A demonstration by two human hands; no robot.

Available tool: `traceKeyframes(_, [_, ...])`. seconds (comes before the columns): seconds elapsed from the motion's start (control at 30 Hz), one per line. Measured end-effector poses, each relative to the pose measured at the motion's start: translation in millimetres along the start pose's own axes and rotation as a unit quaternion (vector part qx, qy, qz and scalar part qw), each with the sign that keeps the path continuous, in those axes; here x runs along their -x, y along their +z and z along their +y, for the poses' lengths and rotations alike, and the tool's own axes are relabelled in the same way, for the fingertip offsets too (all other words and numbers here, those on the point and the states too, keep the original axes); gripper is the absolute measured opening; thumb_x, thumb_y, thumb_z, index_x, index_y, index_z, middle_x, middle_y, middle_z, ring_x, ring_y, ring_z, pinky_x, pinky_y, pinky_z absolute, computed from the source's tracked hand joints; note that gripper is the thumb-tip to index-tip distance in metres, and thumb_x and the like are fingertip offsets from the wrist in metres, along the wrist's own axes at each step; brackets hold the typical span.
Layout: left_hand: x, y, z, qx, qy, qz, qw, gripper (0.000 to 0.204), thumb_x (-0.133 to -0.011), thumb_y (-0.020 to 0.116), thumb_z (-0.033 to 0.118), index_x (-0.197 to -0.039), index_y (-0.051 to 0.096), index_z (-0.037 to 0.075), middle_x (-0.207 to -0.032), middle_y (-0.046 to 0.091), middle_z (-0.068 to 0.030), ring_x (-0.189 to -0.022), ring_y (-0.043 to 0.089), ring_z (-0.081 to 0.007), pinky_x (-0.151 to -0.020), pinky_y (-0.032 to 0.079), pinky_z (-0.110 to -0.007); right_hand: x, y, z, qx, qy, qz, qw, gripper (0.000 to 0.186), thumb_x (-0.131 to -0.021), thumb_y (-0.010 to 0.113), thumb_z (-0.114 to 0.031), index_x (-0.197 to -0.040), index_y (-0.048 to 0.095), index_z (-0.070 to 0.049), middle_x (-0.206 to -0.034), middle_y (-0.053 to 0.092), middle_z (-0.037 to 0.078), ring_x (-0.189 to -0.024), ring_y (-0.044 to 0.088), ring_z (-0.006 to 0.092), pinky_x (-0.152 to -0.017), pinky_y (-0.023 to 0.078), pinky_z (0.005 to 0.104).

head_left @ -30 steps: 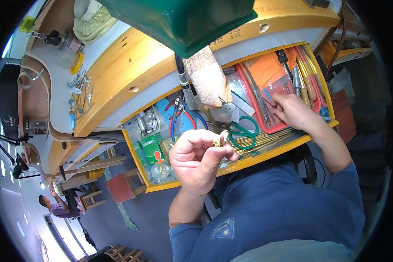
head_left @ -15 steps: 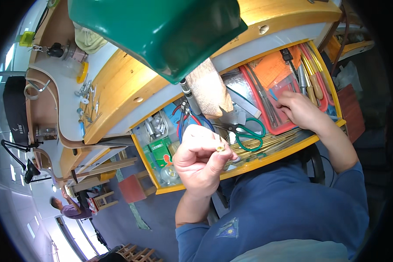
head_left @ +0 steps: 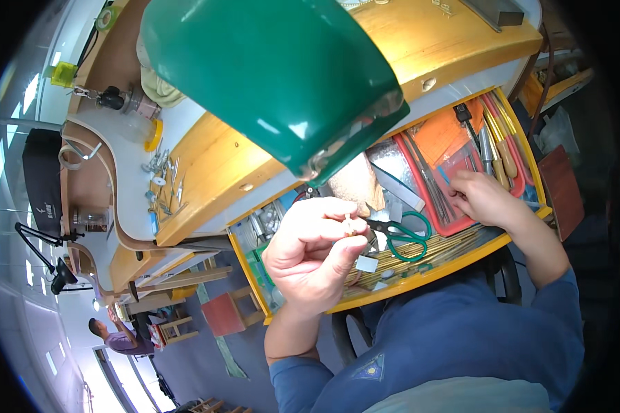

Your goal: The person grinds a ring using a rotary hand tool, files it with a metal hand file, and turns the ring in their hands.

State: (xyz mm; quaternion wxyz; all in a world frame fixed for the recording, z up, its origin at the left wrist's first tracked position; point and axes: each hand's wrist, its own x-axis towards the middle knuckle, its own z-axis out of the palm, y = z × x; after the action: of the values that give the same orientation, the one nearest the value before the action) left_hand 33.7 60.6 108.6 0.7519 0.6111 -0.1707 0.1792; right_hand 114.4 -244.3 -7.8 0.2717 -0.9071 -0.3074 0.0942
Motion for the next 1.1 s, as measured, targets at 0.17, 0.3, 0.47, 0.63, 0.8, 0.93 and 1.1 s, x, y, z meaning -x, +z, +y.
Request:
traceKeyframes(0.17, [-15.0, -4.5, -3.9, -0.009, -0.014, -0.004, 1.000, 0.017, -0.082, 0.079, -0.008, -0.094, 0.070, -0.001, -0.091, 0.071, -0.0114, -0.091, 0.071, -0.0210, -0.095, 0.054, -0.041, -1.6, -2.8, -0.3, -0.014, 0.001, 0.030, 0.999, 0.013, -0.082, 0.073, -0.004, -0.092, 0.065, 0.000, -0.091, 0.062, 0.016, -0.084, 0.064, 0.0388, -0.074, 0.052, 0.0452])
traceKeyframes(0.3, [-26.7, -14.2, -10.0, -0.079, 0.035, -0.055, 0.995, 0.011, -0.087, 0.076, -0.001, -0.096, 0.069, -0.002, -0.104, 0.066, -0.0196, -0.080, 0.069, -0.0223, -0.073, 0.060, -0.037, -2.2, -7.1, -1.7, -0.021, 0.026, 0.020, 0.999, 0.012, -0.083, 0.070, -0.005, -0.093, 0.065, -0.001, -0.095, 0.064, 0.016, -0.089, 0.065, 0.0395, -0.078, 0.053, 0.0462])
traceKeyframes(0.47, [-32.8, -5.3, -4.3, -0.017, -0.042, -0.012, 0.999, 0.014, -0.088, 0.073, -0.006, -0.101, 0.068, -0.003, -0.104, 0.065, -0.0207, -0.079, 0.068, -0.0219, -0.068, 0.060, -0.034, -4.4, -7.8, -0.3, -0.016, 0.036, 0.020, 0.999, 0.012, -0.083, 0.070, -0.005, -0.093, 0.065, -0.001, -0.095, 0.064, 0.016, -0.088, 0.065, 0.0393, -0.078, 0.053, 0.0465])
traceKeyframes(0.63, [-34.9, -8.4, -4.7, -0.025, -0.069, -0.010, 0.997, 0.025, -0.081, 0.067, -0.019, -0.101, 0.068, -0.004, -0.102, 0.065, -0.0201, -0.082, 0.068, -0.0216, -0.068, 0.060, -0.034, -7.4, -4.8, 2.6, -0.010, 0.037, 0.012, 0.999, 0.011, -0.083, 0.070, -0.005, -0.091, 0.064, 0.000, -0.094, 0.064, 0.017, -0.088, 0.065, 0.0392, -0.078, 0.052, 0.0468])
traceKeyframes(0.8, [-35.4, -8.1, -4.4, 0.039, -0.092, -0.010, 0.995, 0.023, -0.082, 0.074, -0.016, -0.100, 0.068, -0.004, -0.100, 0.071, -0.0109, -0.090, 0.069, -0.0163, -0.080, 0.060, -0.032, -10.5, -6.0, 0.2, -0.021, 0.037, 0.014, 0.999, 0.012, -0.082, 0.071, -0.003, -0.090, 0.063, 0.001, -0.085, 0.062, 0.017, -0.081, 0.063, 0.0393, -0.073, 0.051, 0.0465])
traceKeyframes(0.93, [-33.9, -9.8, -7.9, 0.024, -0.062, -0.001, 0.998, 0.026, -0.077, 0.072, -0.020, -0.098, 0.070, -0.004, -0.100, 0.067, -0.0230, -0.078, 0.068, -0.0222, -0.067, 0.061, -0.034, -11.7, -5.5, -0.9, -0.024, 0.028, 0.022, 0.999, 0.011, -0.082, 0.071, -0.003, -0.089, 0.063, 0.001, -0.085, 0.062, 0.017, -0.081, 0.063, 0.0389, -0.073, 0.051, 0.0464])
traceKeyframes(1.1, [-34.0, -9.7, -8.4, 0.022, -0.060, -0.005, 0.998, 0.025, -0.078, 0.073, -0.018, -0.097, 0.071, -0.003, -0.098, 0.066, -0.0225, -0.078, 0.068, -0.0213, -0.068, 0.061, -0.034, -11.5, -5.4, 0.8, -0.027, 0.021, 0.040, 0.999, 0.009, -0.082, 0.071, -0.003, -0.087, 0.064, 0.000, -0.085, 0.063, 0.017, -0.081, 0.064, 0.0389, -0.073, 0.052, 0.0459])
